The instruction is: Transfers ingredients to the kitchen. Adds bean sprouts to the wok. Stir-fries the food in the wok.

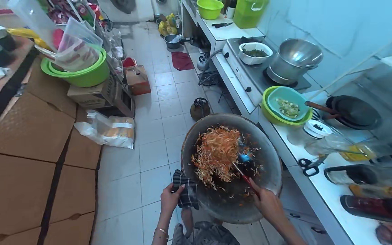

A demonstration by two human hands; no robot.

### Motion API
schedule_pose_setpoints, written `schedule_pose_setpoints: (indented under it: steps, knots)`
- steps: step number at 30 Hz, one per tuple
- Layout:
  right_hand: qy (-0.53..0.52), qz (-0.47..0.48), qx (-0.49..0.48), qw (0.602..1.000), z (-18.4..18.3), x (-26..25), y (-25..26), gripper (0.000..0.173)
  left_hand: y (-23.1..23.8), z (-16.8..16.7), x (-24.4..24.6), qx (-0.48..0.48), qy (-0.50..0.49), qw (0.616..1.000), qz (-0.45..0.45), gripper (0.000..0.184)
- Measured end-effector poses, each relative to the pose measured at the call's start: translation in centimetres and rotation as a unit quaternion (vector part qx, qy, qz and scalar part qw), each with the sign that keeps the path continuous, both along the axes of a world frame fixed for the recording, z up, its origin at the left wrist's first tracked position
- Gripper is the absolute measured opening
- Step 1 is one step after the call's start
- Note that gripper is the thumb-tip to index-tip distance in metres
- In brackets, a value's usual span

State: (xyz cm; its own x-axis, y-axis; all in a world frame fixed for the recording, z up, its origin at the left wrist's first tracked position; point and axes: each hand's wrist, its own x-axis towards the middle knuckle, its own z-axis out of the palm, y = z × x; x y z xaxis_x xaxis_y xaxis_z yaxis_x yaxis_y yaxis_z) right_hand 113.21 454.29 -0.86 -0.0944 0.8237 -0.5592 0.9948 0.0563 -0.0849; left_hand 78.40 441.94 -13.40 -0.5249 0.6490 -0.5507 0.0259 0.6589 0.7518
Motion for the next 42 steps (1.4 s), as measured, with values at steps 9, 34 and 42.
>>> schedule_pose_setpoints:
  steps: [9, 34, 42]
  knots:
    - [-0.072, -0.048, -0.101, 0.991, 2.9, 1.8, 11.3, 0.038, 0.2, 0.3, 0.0, 0.006, 0.017, 1.000, 0.001, 0.028]
    - [-0.015, 0.130, -0.035, 0.991, 5.8, 0.0, -3.2, 0.059, -0.2, 0.4, 0.4, -0.022, 0.006, 1.000, 0.014, 0.032]
    - [-0.041, 0.031, -0.083, 0.995, -0.2, -3.9, 3.6, 0.051, -0.6, 0.2, 0.5, -0.005, 0.007, 1.000, 0.009, 0.032]
